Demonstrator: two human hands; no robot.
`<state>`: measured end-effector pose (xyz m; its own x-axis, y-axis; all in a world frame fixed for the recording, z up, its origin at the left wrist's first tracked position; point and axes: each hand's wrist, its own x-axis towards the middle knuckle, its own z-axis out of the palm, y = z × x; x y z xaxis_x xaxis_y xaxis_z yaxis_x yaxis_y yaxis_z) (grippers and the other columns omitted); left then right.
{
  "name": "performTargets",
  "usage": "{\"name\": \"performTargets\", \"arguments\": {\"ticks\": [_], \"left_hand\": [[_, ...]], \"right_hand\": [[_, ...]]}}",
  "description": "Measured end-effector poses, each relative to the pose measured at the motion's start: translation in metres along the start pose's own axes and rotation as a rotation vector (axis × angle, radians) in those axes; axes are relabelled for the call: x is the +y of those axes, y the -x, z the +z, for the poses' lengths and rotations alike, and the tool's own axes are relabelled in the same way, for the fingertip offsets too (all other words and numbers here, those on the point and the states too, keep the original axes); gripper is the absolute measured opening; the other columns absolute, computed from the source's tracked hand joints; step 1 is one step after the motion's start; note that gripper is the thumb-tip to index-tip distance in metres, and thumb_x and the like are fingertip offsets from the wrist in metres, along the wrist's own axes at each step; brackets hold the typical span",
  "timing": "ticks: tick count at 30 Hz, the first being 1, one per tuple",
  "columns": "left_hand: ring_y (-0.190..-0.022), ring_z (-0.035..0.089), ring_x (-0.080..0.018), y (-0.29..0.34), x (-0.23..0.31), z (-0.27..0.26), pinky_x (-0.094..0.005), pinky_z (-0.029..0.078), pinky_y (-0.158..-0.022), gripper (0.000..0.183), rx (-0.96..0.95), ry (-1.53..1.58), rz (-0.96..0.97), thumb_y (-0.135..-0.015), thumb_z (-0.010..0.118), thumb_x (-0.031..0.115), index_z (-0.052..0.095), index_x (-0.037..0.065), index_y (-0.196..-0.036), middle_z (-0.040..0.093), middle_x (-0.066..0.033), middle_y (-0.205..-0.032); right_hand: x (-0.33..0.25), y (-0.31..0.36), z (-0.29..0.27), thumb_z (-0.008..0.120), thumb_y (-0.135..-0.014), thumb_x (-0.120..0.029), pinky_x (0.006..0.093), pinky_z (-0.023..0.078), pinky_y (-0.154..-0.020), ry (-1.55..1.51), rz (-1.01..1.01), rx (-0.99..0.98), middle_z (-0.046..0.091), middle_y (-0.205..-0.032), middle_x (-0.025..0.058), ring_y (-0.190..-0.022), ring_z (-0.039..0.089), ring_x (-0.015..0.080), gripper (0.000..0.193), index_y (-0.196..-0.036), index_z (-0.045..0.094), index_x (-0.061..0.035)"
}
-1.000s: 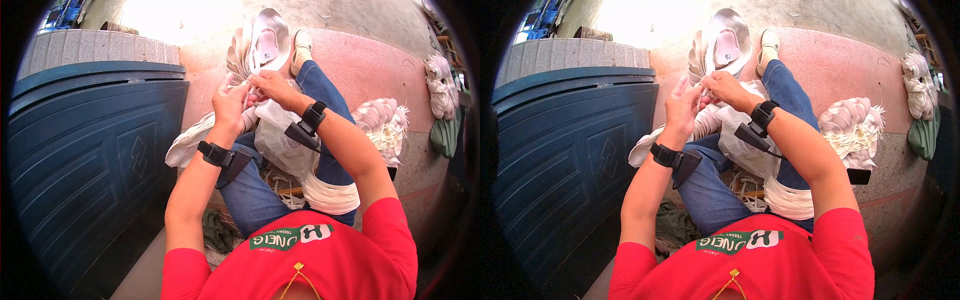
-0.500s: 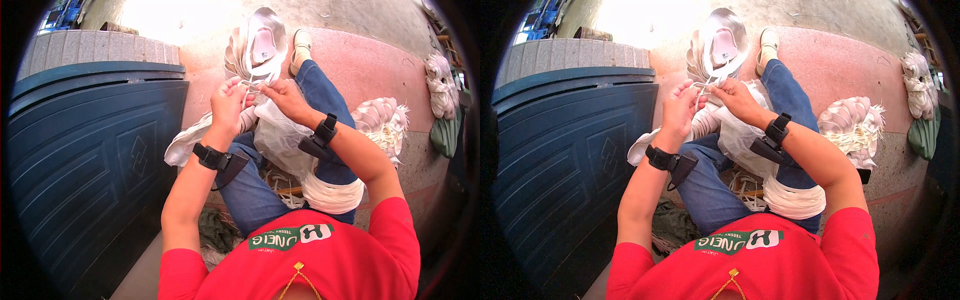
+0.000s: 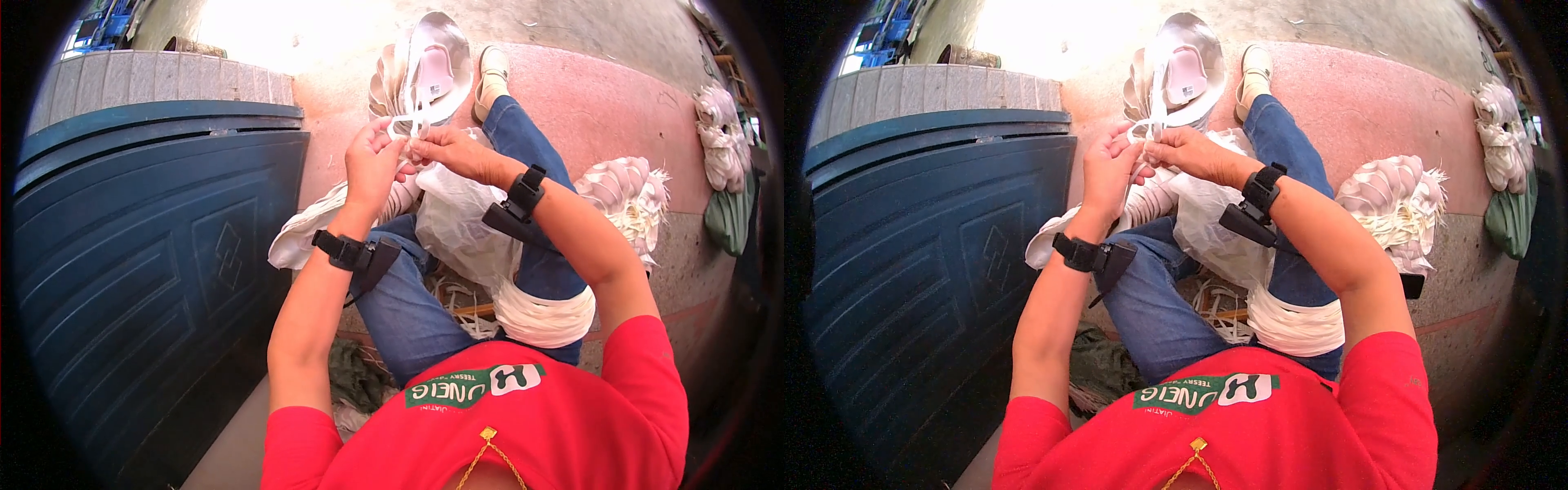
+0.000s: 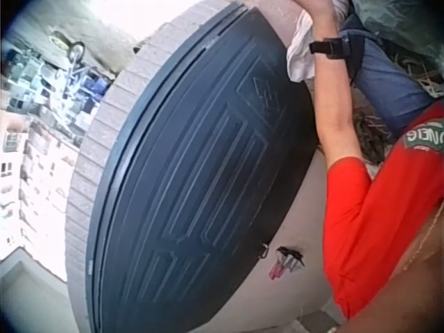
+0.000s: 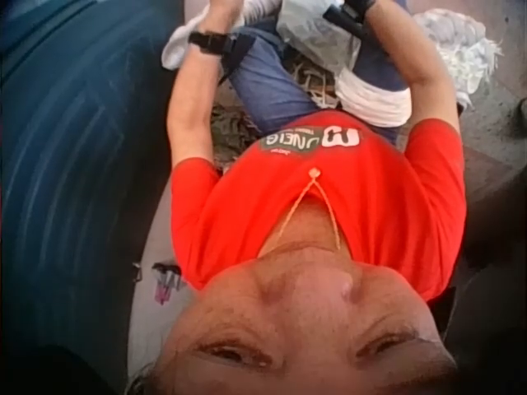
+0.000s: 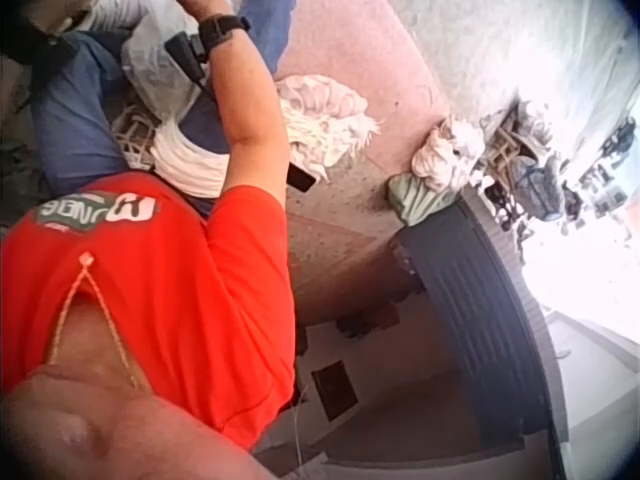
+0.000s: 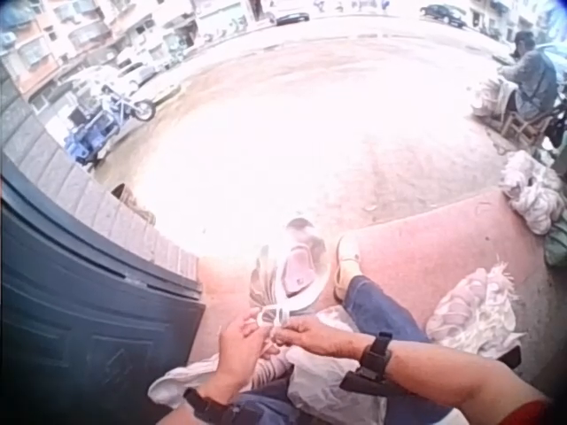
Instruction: The recorder is threading laces through the eyelets of shoe uppers.
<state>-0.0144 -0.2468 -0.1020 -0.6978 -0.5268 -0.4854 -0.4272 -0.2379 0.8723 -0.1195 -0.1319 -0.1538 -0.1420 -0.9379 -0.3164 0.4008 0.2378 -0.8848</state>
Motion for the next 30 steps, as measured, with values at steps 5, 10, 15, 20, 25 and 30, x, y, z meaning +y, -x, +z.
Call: {"name": "performTargets", "arguments": {"ticks": [5, 10, 15, 20, 25, 30], "left_hand": [[-0.059, 0.056, -0.0139, -0.004, -0.016, -0.007, -0.0208, 0.042, -0.049, 0.025, 0.009, -0.033, -0.146, -0.079, 0.053, 0.004, 0.048, -0.005, -0.102, 0.057, -0.0087, -0.080], [-0.060, 0.054, -0.0130, 0.006, -0.009, 0.011, -0.0234, 0.043, -0.054, 0.023, 0.012, -0.442, 0.046, -0.074, 0.060, 0.009, 0.053, -0.004, -0.091, 0.058, -0.0076, -0.078], [-0.062, 0.054, -0.0116, 0.000, -0.018, 0.005, -0.0239, 0.044, -0.056, 0.023, 0.051, -0.360, -0.140, -0.073, 0.064, 0.013, 0.055, -0.004, -0.086, 0.059, -0.0052, -0.074], [-0.056, 0.049, -0.0067, 0.006, -0.017, -0.002, -0.0178, 0.037, -0.048, 0.017, -0.118, 0.054, -0.181, -0.085, 0.051, 0.017, 0.057, 0.002, -0.083, 0.056, -0.0023, -0.068], [-0.059, 0.052, -0.0073, 0.009, -0.015, -0.005, -0.0172, 0.038, -0.050, 0.019, -0.151, 0.091, -0.156, -0.087, 0.048, 0.018, 0.056, 0.001, -0.085, 0.056, -0.0032, -0.074], [-0.064, 0.055, -0.0081, 0.016, -0.013, -0.001, -0.0179, 0.039, -0.051, 0.018, -0.151, -0.003, -0.070, -0.088, 0.047, 0.018, 0.054, 0.001, -0.088, 0.057, -0.0036, -0.076]], "right_hand": [[0.006, -0.005, 0.008, 0.051, -0.085, -0.029, 0.0206, 0.040, -0.056, 0.018, -0.055, 0.152, 0.054, -0.066, 0.0001, -0.061, 0.047, 0.0063, 0.032, -0.080, 0.061, 0.0005], [0.001, -0.002, 0.009, 0.051, -0.083, -0.030, 0.0233, 0.041, -0.053, 0.184, 0.007, 0.254, 0.056, -0.062, 0.0053, -0.059, 0.052, 0.0099, 0.035, -0.075, 0.060, 0.0024], [-0.012, -0.008, 0.015, 0.048, -0.085, -0.031, 0.0242, 0.043, -0.054, 0.285, 0.014, 0.266, 0.056, -0.064, 0.0058, -0.058, 0.052, 0.0116, 0.035, -0.079, 0.058, 0.0018], [-0.012, -0.005, -0.001, 0.048, -0.084, -0.027, 0.0219, 0.043, -0.055, 0.007, 0.179, 0.170, 0.055, -0.070, 0.0034, -0.060, 0.052, 0.0098, 0.027, -0.083, 0.057, -0.0021], [-0.009, -0.012, 0.001, 0.060, -0.077, -0.017, 0.0210, 0.043, -0.055, -0.135, 0.291, 0.185, 0.055, -0.072, 0.0016, -0.061, 0.052, 0.0089, 0.013, -0.083, 0.058, -0.0054], [-0.003, -0.017, -0.001, 0.063, -0.075, -0.009, 0.0194, 0.044, -0.061, -0.426, 0.354, 0.176, 0.057, -0.078, 0.0002, -0.066, 0.051, 0.0079, 0.017, -0.090, 0.058, -0.0038]]}}
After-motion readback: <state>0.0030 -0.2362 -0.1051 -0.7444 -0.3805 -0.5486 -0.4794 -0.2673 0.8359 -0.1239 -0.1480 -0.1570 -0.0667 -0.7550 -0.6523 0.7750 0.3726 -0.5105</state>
